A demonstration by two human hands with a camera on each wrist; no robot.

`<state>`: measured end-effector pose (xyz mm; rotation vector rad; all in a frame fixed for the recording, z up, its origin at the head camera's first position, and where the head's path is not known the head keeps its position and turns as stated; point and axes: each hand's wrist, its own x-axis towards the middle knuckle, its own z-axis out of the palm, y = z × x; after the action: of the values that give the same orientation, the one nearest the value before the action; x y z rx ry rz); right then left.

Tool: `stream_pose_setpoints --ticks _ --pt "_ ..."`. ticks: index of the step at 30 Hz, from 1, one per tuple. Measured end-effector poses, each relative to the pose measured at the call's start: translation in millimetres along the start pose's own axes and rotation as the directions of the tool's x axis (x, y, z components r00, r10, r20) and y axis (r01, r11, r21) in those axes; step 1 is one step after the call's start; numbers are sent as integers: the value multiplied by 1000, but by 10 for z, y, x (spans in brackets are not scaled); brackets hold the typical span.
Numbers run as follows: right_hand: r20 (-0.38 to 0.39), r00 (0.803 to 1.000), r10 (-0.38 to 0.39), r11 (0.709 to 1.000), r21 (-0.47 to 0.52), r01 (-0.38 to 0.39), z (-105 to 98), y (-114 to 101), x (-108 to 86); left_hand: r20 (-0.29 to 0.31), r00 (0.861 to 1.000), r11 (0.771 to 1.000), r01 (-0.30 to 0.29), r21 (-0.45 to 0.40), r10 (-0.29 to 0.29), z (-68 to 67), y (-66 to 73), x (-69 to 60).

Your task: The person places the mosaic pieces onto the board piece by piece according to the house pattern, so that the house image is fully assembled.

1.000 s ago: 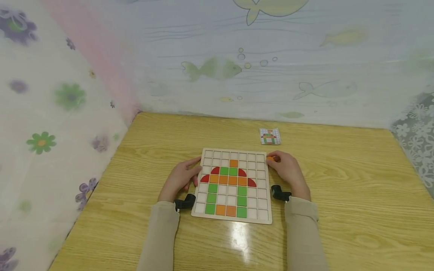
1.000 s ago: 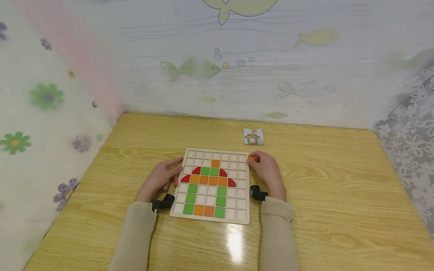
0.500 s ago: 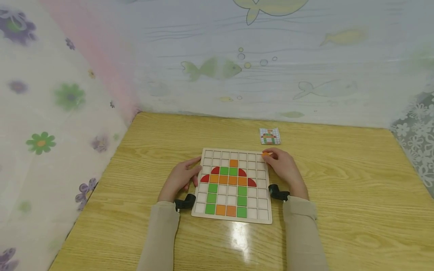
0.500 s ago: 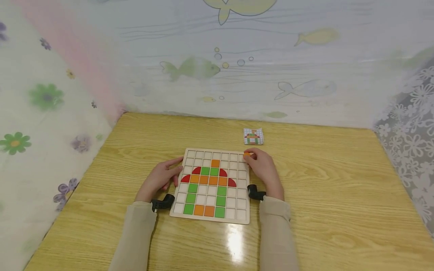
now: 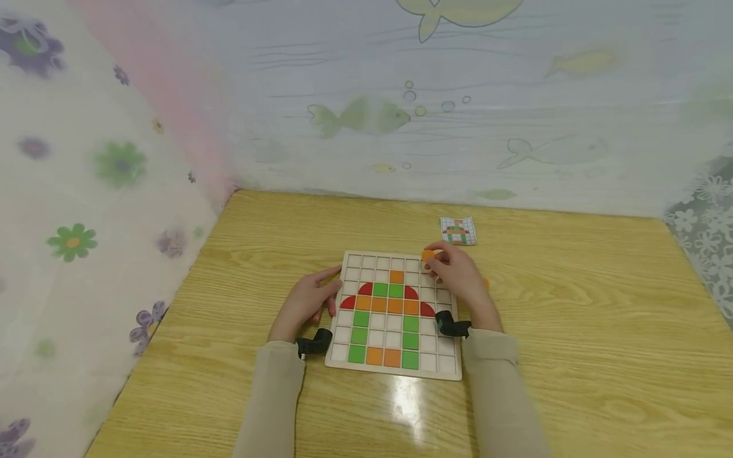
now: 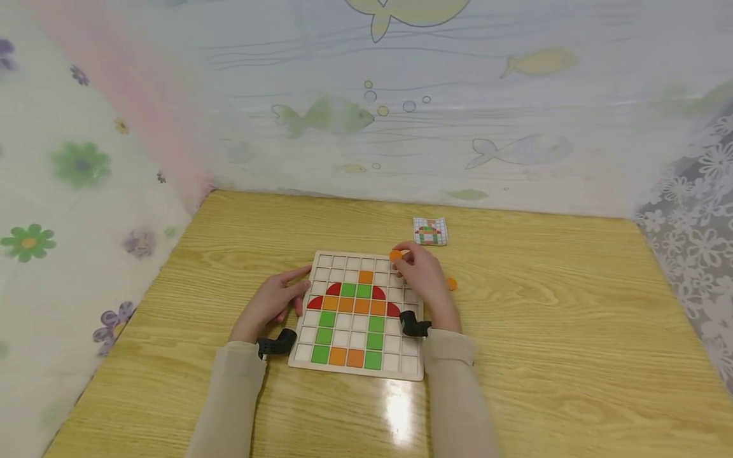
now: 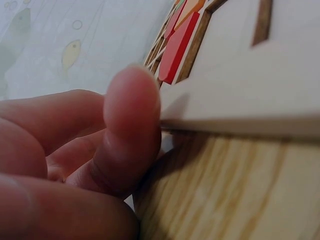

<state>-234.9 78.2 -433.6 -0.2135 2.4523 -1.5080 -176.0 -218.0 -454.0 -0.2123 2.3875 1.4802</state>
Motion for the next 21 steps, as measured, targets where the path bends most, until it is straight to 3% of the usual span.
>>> stream_pose_setpoints --ticks 7,21 --pt "21 1000 -2 997 72 1 158 -66 77 7 1000 1000 -9 17 9 -7 6 2" --pt "46 999 -4 1000 -26 5 336 -95 207 -4 999 999 -32 -1 32 -9 3 -11"
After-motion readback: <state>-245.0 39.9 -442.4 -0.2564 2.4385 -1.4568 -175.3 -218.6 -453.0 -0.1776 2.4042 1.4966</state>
